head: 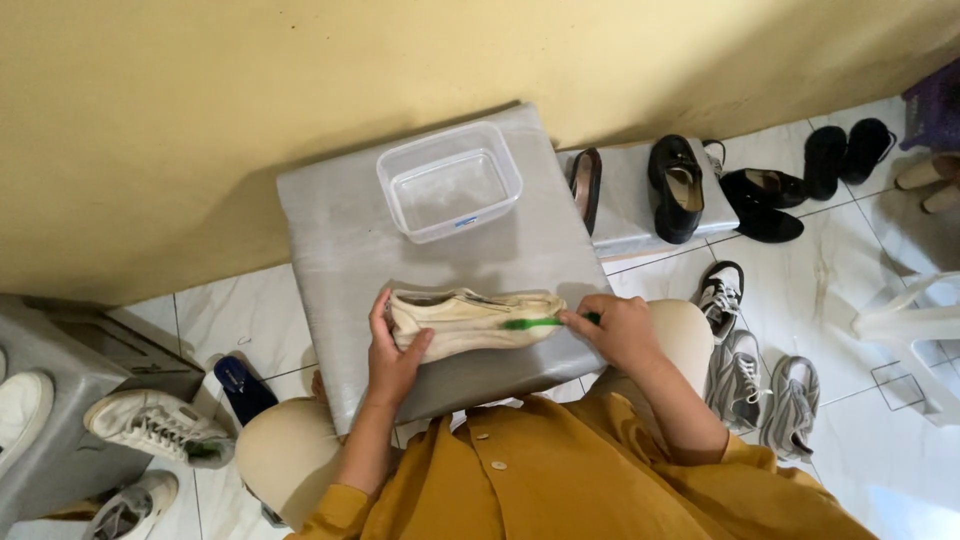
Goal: The person scrubs a white sneaker with a green toothbrush dipped in water from a plastic container, then switches to scrubbing a black shoe. The person sits cross-legged on the floor with multiple shoes visible nearby.
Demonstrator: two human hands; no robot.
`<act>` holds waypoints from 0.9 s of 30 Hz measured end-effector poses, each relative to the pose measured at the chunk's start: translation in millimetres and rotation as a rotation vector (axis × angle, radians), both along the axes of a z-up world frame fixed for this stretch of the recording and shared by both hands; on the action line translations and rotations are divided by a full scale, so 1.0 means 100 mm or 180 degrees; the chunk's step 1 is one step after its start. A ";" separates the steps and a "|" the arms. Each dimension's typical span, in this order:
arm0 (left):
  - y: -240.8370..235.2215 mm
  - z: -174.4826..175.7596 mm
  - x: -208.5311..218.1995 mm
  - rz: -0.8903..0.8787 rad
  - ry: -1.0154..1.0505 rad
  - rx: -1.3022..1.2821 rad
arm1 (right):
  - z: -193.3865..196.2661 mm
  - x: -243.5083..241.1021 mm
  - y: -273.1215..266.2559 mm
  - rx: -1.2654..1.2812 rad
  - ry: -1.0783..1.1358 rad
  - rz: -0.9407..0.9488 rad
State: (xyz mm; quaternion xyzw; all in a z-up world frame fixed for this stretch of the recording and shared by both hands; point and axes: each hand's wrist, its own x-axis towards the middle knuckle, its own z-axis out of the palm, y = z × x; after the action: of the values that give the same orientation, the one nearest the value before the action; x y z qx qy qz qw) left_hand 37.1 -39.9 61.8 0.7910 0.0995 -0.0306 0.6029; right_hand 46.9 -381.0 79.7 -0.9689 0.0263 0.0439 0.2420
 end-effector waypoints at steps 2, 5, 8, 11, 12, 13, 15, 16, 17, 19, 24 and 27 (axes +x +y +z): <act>-0.03 -0.04 0.00 0.0064 0.0040 -0.0084 | 0.00 -0.01 -0.08 0.0003 0.0027 -0.0212; -0.09 -0.10 -0.07 0.0271 0.0093 -0.0188 | -0.08 0.01 -0.26 0.0012 -0.0061 -0.0518; -0.20 -0.01 -0.17 0.0334 0.0050 -0.0069 | -0.12 0.07 -0.44 0.0003 -0.0295 -0.0771; -0.07 -0.50 -0.28 0.0001 -0.0659 0.0519 | -0.01 0.05 -0.32 0.0092 -0.0444 -0.0737; 0.01 -0.77 -0.30 -0.0279 -0.1334 0.0953 | 0.04 0.03 -0.24 0.0187 -0.0495 -0.0565; 0.03 -0.82 -0.31 -0.0290 -0.1336 0.0960 | 0.06 0.02 -0.23 0.0195 -0.0496 -0.0575; 0.06 -0.91 -0.32 -0.0468 -0.1720 0.1426 | 0.11 -0.01 -0.21 -0.0559 0.0421 0.0111; 0.05 -0.87 -0.32 -0.0480 -0.1721 0.1423 | 0.01 0.00 -0.33 -0.0557 0.0424 0.0099; 0.05 -0.82 -0.31 -0.0514 -0.1737 0.1416 | -0.10 0.02 -0.46 -0.0706 0.0372 -0.0104; 0.04 -0.81 -0.32 -0.0531 -0.1759 0.1393 | -0.23 -0.01 -0.62 -0.0873 0.0309 -0.0300; 0.04 -0.77 -0.30 -0.0519 -0.1792 0.1457 | -0.74 -0.16 -0.42 -0.0654 -0.0707 0.0029; 0.04 -0.83 -0.31 -0.0473 -0.1967 0.1447 | -0.51 -0.20 -0.33 -0.0439 -0.0417 -0.0028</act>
State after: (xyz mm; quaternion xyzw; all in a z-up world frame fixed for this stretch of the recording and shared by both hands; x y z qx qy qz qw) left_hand 5.6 -36.3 -21.6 0.8814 -0.1401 0.1884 0.4099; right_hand 26.9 -413.6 28.7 -0.9840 0.0177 -0.0225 0.1761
